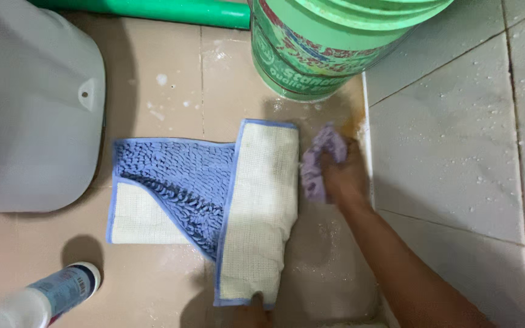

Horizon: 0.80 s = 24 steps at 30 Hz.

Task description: The person cleans a mat on the floor by scrubbing both sides with a cloth, pouring water over it from a bucket, scrubbing and wringing the mat by hand, and pouring water over it using a bowl.

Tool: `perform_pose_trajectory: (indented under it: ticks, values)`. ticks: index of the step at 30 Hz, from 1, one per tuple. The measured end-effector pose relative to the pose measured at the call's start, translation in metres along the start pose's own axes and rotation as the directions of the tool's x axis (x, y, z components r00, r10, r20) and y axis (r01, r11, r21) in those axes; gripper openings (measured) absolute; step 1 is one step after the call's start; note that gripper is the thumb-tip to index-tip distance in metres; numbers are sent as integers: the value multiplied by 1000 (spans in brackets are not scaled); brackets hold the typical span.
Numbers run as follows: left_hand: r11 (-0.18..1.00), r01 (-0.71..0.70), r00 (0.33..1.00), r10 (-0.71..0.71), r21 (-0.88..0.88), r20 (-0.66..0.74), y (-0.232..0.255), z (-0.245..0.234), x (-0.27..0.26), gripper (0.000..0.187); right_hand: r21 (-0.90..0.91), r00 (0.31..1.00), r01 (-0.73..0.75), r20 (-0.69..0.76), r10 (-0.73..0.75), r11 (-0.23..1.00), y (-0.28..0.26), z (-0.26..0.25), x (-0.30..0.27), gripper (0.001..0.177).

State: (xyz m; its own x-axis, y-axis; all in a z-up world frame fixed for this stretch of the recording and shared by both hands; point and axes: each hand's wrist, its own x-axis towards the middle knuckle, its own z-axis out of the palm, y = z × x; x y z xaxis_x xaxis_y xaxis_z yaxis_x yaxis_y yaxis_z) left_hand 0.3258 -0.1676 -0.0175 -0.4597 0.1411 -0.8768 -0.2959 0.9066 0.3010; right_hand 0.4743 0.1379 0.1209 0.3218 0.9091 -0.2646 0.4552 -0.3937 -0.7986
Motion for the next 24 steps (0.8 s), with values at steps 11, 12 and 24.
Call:
perform_pose_trajectory:
  ticks: [11, 12, 24]
  values:
    - [843, -371, 738, 522, 389, -427, 85, -7, -77, 104, -238, 652, 628, 681, -334, 741, 0, 86, -50, 34]
    - [845, -368, 740, 519, 389, -428, 101, -8, -80, 104, -307, 703, 545, 674, -226, 780, -1, 99, -65, 42]
    - [95, -601, 784, 262, 793, 563, 164, -20, -34, 91, -124, 484, 785, 734, -477, 606, 36, 110, -57, 39]
